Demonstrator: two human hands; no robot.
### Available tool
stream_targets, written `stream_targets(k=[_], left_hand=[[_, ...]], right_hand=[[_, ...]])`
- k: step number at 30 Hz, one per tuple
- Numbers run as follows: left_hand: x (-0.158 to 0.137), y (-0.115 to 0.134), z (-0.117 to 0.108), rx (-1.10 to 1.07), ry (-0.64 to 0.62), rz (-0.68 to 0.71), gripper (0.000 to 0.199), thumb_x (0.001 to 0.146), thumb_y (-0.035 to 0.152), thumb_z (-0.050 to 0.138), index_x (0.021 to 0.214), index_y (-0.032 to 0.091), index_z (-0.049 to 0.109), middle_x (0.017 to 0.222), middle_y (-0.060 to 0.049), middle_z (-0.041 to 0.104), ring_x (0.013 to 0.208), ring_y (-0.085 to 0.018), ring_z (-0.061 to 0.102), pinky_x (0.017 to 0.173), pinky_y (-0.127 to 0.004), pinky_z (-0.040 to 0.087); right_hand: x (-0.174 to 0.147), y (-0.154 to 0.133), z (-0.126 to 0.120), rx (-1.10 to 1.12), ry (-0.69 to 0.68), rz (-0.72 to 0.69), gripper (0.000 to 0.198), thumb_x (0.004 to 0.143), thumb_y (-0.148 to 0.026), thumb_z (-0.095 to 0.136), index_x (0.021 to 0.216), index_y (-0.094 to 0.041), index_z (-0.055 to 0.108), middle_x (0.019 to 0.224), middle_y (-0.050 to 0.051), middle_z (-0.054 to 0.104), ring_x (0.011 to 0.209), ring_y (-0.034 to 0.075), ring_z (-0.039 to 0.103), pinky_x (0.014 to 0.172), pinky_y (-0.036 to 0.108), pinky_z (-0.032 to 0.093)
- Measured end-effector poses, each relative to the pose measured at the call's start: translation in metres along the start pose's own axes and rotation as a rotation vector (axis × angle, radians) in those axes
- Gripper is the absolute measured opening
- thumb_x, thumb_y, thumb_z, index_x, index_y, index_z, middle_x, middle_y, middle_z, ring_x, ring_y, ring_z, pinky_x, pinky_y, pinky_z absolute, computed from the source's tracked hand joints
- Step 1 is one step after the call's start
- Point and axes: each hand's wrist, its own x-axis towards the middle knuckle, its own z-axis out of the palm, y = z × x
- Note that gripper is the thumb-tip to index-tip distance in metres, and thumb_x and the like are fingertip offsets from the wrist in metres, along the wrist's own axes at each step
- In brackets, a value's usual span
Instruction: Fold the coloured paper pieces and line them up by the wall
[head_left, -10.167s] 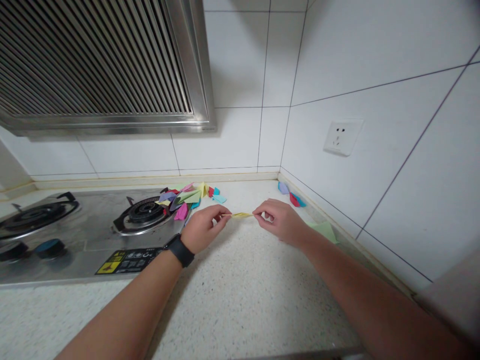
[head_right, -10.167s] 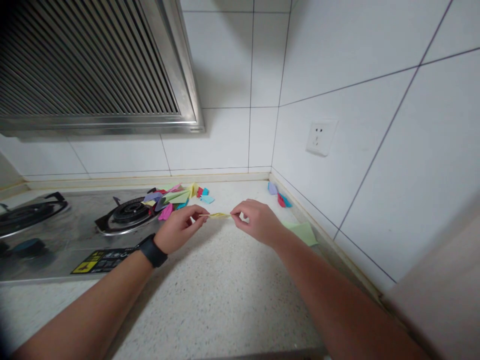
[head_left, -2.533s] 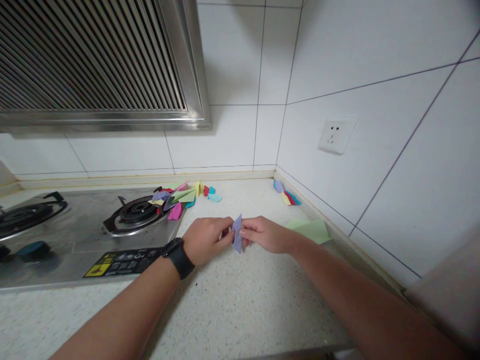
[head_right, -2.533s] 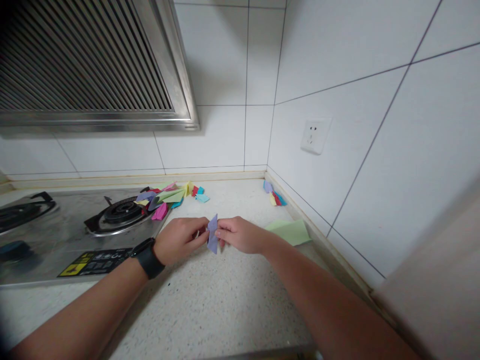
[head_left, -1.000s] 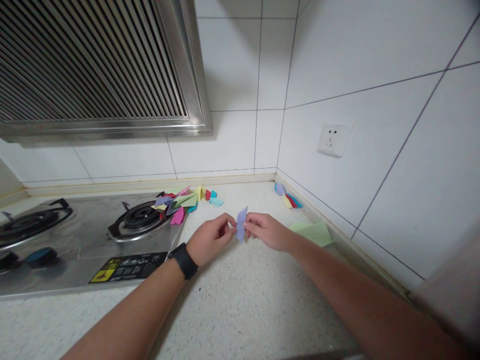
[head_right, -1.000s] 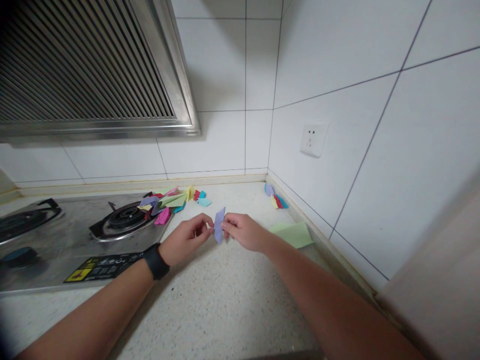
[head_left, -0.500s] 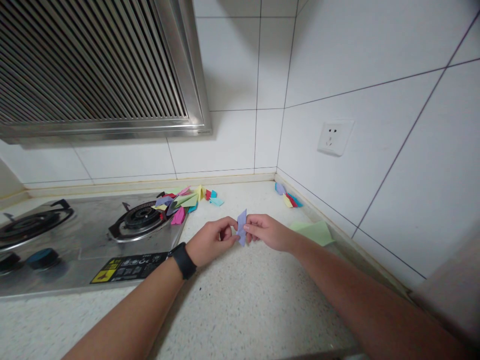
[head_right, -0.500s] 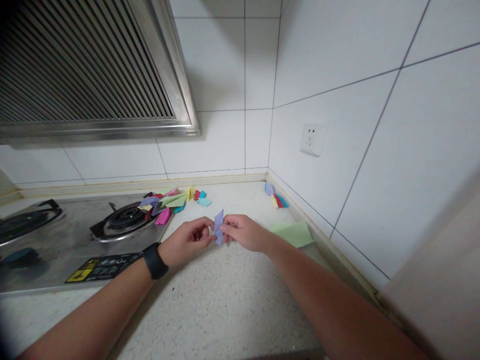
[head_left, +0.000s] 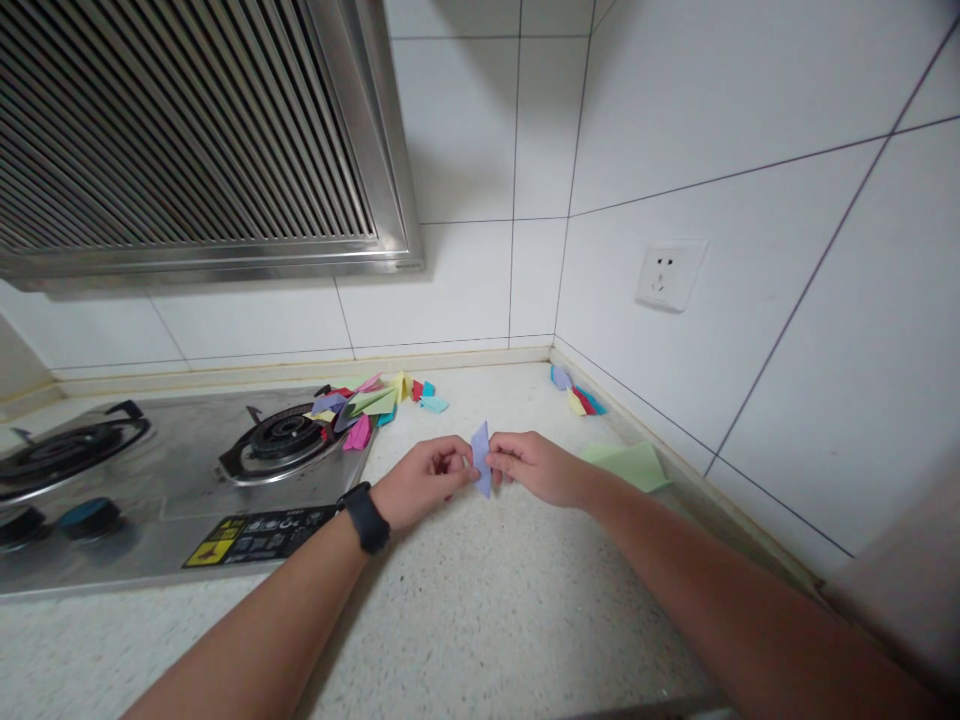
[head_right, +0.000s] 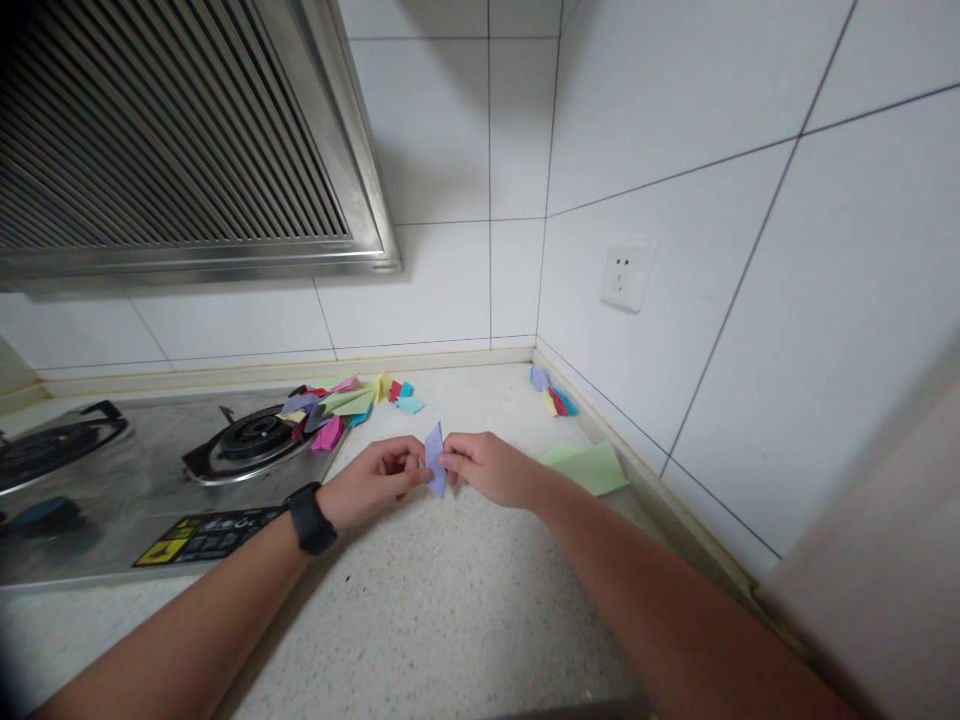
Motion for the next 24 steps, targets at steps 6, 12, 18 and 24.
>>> stream_targets(k=[6,12,18,24], left_hand=[[0.001,0.007,0.000,0.124,0.208,0.074,0.026,0.086,0.042,0.059,0.092,0.017,0.059,0.065,0.004,0.047,0.058,-0.009,0.044,0.054,-0.020,0.037],[0.000,0.011,-0.003,0.120,0.179,0.070,0.026,0.086,0.041,0.059,0.091,0.016,0.061,0.071,0.001,0.054,0.063,-0.010,0.049,0.055,-0.021,0.042],[0.002,0.013,-0.010,-0.053,0.289,-0.011,0.027,0.086,0.043,0.057,0.087,0.016,0.054,0.073,0.000,0.058,0.054,-0.008,0.049,0.040,-0.017,0.032],[0.004,0.005,-0.014,-0.123,0.302,-0.046,0.028,0.084,0.044,0.058,0.086,0.017,0.051,0.076,0.000,0.060,0.056,-0.009,0.054,0.041,-0.017,0.035]], right_hand=[[-0.002,-0.003,-0.004,-0.196,0.054,0.006,0.022,0.094,-0.031,0.048,0.084,-0.018,0.062,0.073,0.001,0.064,0.065,0.013,0.054,0.062,0.025,0.037],[-0.003,-0.012,-0.002,-0.356,0.031,-0.063,0.018,0.092,-0.032,0.052,0.085,-0.020,0.063,0.071,0.000,0.062,0.066,0.013,0.052,0.062,0.025,0.033],[-0.003,-0.007,-0.005,-0.392,0.081,-0.002,0.015,0.089,-0.031,0.055,0.087,-0.021,0.065,0.074,0.000,0.064,0.067,0.013,0.054,0.063,0.025,0.032],[-0.003,-0.002,-0.008,-0.371,0.144,0.082,0.011,0.087,-0.028,0.056,0.086,-0.020,0.065,0.071,-0.001,0.063,0.062,0.011,0.051,0.060,0.024,0.030]])
